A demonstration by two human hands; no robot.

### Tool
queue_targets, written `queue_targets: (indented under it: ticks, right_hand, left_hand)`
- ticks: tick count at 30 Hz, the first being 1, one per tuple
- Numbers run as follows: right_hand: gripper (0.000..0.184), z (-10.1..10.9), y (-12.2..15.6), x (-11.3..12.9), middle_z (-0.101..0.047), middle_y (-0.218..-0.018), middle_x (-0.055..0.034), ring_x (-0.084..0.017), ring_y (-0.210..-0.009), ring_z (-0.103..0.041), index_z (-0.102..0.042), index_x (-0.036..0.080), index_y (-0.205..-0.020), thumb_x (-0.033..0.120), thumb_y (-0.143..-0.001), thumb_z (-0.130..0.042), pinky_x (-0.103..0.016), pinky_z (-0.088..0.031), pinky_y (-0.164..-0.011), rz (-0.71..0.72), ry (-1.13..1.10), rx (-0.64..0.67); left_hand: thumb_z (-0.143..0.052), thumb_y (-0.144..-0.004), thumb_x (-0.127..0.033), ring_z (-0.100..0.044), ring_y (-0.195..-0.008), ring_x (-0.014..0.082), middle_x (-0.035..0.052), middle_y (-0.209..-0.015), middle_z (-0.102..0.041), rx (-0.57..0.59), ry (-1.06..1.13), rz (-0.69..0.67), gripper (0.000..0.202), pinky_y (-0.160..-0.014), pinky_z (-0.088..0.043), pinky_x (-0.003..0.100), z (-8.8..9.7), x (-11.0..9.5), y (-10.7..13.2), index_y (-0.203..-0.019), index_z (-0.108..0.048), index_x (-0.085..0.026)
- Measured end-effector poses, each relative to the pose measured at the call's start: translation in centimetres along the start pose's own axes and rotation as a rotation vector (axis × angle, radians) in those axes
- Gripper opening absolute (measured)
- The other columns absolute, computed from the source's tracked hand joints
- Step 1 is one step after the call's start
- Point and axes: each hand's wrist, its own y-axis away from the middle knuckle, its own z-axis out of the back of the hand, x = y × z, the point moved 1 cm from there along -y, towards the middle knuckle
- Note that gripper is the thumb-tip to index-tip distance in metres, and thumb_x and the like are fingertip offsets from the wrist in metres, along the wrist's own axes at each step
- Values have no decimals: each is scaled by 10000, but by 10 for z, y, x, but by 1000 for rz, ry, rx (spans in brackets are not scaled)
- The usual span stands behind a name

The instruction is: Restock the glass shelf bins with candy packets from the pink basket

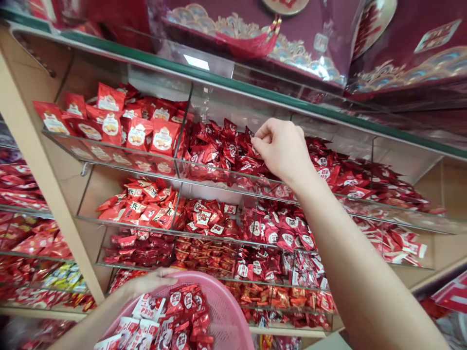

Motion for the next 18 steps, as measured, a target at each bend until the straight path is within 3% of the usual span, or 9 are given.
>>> queue_targets:
  ticks: [6,14,18]
  right_hand:
    - [245,-29,-22,-18,-648,-643,-34,-164,-592,-563,-675,167,-711,405,-654,-689,-305,-435,-579,-94,96,368]
    - [210,-39,-29,-15,-684,-744,-16,-164,-680,-597,-706,180,-810,288,-630,-696,-273,-469,-622,-130,61,595]
    - [206,-42,-33,-14,-684,-743,-7,-162,-674,-598,-710,188,-797,236,-596,-706,-267,-472,-633,-119,127,619]
  left_hand:
    - [-689,-701,-447,-607,-1034,236,46,-1137,-671,-4,-12,2,501,-945,-424,347,-5,-9,4,-1139,-635,-210]
    - [-690,-700,-448,-616,-1005,221,46,-1113,-683,-22,-37,8,487,-927,-432,325,-4,-9,4,-1117,-649,-199]
    - [-700,-680,-466,-618,-996,226,52,-1114,-681,-20,-22,24,533,-914,-441,337,-4,-6,2,-1137,-635,-201]
